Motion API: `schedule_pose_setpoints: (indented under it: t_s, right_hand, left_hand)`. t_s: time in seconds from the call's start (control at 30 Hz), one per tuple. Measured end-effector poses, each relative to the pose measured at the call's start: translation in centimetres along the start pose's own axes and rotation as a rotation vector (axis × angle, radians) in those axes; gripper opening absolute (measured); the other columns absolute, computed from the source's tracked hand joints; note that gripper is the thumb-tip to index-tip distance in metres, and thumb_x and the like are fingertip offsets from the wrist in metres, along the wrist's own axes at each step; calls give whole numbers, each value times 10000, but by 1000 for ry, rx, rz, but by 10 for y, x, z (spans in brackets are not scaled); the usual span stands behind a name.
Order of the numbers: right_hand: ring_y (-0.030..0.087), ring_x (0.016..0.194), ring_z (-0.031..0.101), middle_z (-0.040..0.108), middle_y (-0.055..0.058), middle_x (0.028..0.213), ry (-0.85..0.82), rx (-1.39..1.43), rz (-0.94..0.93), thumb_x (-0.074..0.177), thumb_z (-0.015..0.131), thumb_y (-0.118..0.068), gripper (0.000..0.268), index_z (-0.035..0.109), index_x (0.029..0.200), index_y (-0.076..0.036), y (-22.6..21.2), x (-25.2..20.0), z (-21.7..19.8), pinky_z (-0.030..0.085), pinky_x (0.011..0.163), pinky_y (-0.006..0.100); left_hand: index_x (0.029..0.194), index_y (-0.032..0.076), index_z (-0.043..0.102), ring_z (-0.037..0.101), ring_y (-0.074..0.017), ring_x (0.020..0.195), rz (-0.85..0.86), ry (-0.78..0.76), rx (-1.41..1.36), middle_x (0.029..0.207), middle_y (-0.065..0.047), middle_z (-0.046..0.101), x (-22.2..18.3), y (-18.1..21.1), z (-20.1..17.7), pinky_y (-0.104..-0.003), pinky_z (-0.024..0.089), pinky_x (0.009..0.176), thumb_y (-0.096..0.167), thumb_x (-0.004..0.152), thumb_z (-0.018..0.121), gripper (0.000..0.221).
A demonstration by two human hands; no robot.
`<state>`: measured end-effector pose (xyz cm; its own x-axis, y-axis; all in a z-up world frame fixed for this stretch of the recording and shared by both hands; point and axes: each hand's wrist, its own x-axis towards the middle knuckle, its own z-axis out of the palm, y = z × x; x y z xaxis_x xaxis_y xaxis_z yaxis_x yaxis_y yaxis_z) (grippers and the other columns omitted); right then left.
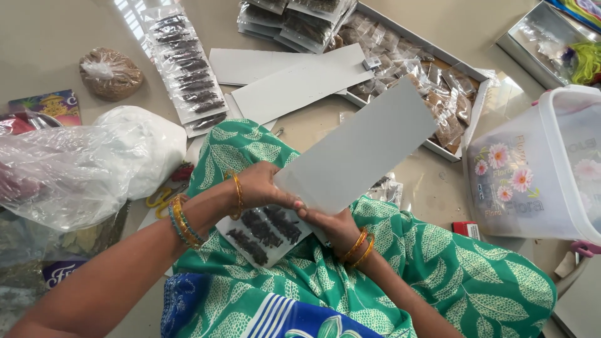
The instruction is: The person packages small decorative items onto cards using a stapler.
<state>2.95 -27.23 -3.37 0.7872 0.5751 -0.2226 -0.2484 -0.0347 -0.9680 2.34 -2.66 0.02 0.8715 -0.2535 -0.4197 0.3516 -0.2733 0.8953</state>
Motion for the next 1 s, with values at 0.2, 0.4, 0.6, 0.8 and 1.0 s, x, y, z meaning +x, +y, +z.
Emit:
schedule_pose_setpoints:
  t_s: [0.2, 0.4, 0.6, 0.8, 1.0]
  right_hand:
    - [163, 946, 711, 753, 77, 1052, -29, -84, -12, 867, 796, -188, 347, 711, 1150, -5, -9, -8, 15, 601, 820, 328]
    - [193, 894, 707, 758, 111, 994, 13, -269, -112, 920, 776, -214, 311, 728, 1132, 8, -6, -8, 26, 596, 769, 347]
    - [213, 869, 756, 787, 150, 1021, -177, -219, 175, 842, 815, -216, 434, 702, 1171, 44, -34, 9, -35, 626, 783, 321]
    - [195, 696, 704, 747, 177, 919, 244, -458, 169, 814, 822, -351, 530, 685, 1167, 20, -54, 49, -174, 550, 577, 331]
    - [359, 938, 706, 736, 232, 1022, 335, -1345, 298, 641, 857, -606, 726, 752, 1019, 5, 19, 86, -252, 561, 848, 447]
  left_hand:
    - [956, 9, 810, 777, -230, 763, 3, 131, 267, 852, -143, 805, -15, 9, 8, -333, 588, 733, 399, 600, 921, 540]
    - [989, -17, 793, 780, -265, 750, -56, 120, 289, 858, -169, 803, -12, -6, 10, -352, 599, 724, 392, 614, 913, 568]
    - [1288, -1, 644, 759, -215, 938, 97, 23, -131, 1087, -141, 775, -36, 16, -19, -338, 619, 833, 332, 653, 896, 760]
    - [1509, 105, 560, 736, -232, 902, 93, 127, -356, 1126, -132, 752, -92, 30, -91, -400, 642, 741, 205, 716, 905, 871]
    - [1195, -61, 712, 756, -220, 793, -223, 125, -275, 943, -149, 815, -87, -5, -84, -337, 614, 741, 200, 583, 904, 693]
